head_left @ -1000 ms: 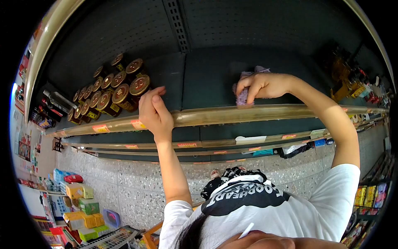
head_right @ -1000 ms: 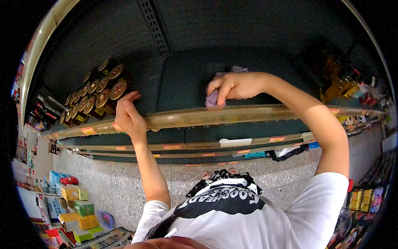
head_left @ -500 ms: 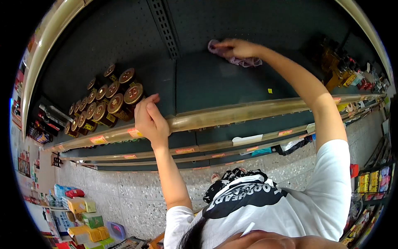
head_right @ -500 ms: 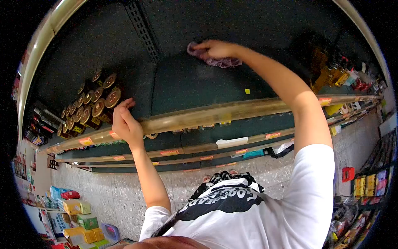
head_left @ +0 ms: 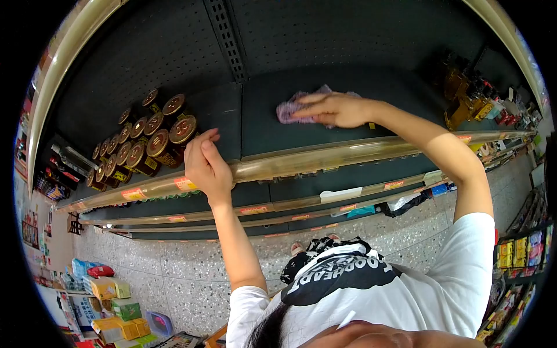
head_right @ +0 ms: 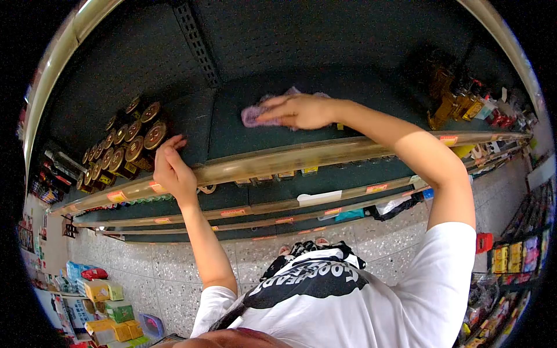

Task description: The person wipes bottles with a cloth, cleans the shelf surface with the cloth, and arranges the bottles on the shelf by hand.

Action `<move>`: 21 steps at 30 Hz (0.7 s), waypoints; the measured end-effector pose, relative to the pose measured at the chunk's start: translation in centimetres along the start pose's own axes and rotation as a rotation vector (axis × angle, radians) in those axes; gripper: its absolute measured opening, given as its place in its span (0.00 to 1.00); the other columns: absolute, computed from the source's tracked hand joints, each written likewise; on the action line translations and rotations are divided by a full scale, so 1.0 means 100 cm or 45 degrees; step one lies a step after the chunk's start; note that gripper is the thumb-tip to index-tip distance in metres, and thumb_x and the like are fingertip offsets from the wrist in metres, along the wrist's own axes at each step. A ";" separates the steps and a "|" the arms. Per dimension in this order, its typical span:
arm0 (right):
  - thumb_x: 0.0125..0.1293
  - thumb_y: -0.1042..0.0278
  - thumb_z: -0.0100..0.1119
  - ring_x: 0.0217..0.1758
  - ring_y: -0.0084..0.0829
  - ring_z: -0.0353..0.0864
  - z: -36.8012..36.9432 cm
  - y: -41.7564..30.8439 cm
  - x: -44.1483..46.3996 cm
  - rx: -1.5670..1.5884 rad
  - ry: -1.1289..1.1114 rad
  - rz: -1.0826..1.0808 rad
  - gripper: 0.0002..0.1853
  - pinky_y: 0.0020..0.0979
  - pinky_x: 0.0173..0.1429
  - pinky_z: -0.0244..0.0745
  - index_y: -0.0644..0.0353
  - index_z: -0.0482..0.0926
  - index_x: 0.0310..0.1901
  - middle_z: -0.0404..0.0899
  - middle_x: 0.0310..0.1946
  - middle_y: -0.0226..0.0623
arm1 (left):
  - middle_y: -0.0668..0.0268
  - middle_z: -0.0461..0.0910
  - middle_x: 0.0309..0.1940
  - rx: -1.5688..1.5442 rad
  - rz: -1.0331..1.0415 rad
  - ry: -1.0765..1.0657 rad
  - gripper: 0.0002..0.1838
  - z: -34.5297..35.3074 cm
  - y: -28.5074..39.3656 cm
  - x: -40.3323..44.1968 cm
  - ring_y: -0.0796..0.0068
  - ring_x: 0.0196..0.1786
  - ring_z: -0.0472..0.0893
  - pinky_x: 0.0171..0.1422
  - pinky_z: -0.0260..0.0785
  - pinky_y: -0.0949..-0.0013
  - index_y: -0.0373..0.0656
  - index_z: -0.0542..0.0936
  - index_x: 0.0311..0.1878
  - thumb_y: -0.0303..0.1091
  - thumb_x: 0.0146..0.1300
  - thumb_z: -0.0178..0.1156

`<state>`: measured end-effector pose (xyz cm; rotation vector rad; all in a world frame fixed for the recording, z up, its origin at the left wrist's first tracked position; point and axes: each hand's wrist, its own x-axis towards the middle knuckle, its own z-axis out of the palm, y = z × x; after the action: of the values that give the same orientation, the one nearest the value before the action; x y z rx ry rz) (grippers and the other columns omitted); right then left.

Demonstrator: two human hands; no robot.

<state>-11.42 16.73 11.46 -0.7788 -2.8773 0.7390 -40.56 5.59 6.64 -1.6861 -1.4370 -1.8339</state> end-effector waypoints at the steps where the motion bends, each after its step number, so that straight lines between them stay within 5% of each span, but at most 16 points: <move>1: 0.74 0.74 0.46 0.77 0.48 0.59 0.004 -0.004 -0.006 0.024 0.016 -0.128 0.25 0.39 0.77 0.58 0.41 0.70 0.70 0.58 0.75 0.46 | 0.60 0.85 0.32 -0.003 -0.004 0.005 0.19 0.000 0.001 0.000 0.62 0.38 0.82 0.47 0.71 0.63 0.36 0.84 0.39 0.37 0.74 0.47; 7: 0.69 0.80 0.50 0.76 0.45 0.63 -0.001 -0.030 -0.028 0.313 -0.153 -0.129 0.25 0.37 0.74 0.63 0.40 0.79 0.63 0.67 0.71 0.44 | 0.60 0.86 0.33 0.017 -0.011 -0.004 0.19 0.000 -0.001 -0.001 0.63 0.38 0.82 0.46 0.71 0.63 0.36 0.84 0.39 0.36 0.74 0.46; 11: 0.65 0.85 0.50 0.70 0.38 0.71 -0.019 -0.025 -0.036 0.753 -0.229 0.009 0.23 0.33 0.73 0.64 0.56 0.82 0.59 0.73 0.67 0.44 | 0.59 0.85 0.33 0.013 0.004 -0.019 0.19 -0.001 -0.001 -0.001 0.63 0.38 0.82 0.46 0.71 0.64 0.35 0.84 0.39 0.35 0.74 0.46; 12: 0.63 0.84 0.53 0.66 0.34 0.75 -0.021 -0.012 -0.040 0.804 -0.138 0.015 0.21 0.31 0.72 0.65 0.63 0.82 0.57 0.76 0.65 0.43 | 0.59 0.85 0.33 0.015 0.006 -0.020 0.18 -0.001 0.000 -0.001 0.63 0.38 0.83 0.46 0.71 0.64 0.35 0.84 0.39 0.35 0.74 0.46; 15: 0.64 0.79 0.52 0.66 0.34 0.75 -0.031 0.006 -0.061 1.053 0.322 0.189 0.24 0.31 0.75 0.64 0.62 0.77 0.63 0.75 0.65 0.44 | 0.59 0.85 0.33 0.007 -0.013 -0.027 0.18 -0.002 0.000 0.000 0.62 0.38 0.83 0.46 0.71 0.64 0.35 0.84 0.40 0.35 0.74 0.46; 19: 0.71 0.77 0.46 0.66 0.37 0.76 -0.047 0.057 -0.087 1.581 0.566 0.223 0.23 0.33 0.73 0.70 0.65 0.71 0.67 0.73 0.65 0.47 | 0.57 0.85 0.34 -0.010 -0.017 -0.029 0.17 -0.001 0.000 -0.001 0.62 0.38 0.83 0.46 0.72 0.63 0.35 0.84 0.41 0.34 0.73 0.46; 21: 0.71 0.77 0.44 0.61 0.34 0.78 -0.054 0.074 -0.099 1.246 0.789 0.557 0.21 0.32 0.68 0.72 0.66 0.73 0.64 0.76 0.62 0.44 | 0.56 0.85 0.35 -0.032 -0.025 -0.013 0.18 0.000 0.000 -0.002 0.61 0.39 0.83 0.46 0.73 0.63 0.34 0.84 0.41 0.33 0.73 0.46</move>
<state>1.56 19.79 13.26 -1.1612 -1.5151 1.4356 -40.47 5.48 6.48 -1.7014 -1.4457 -1.8635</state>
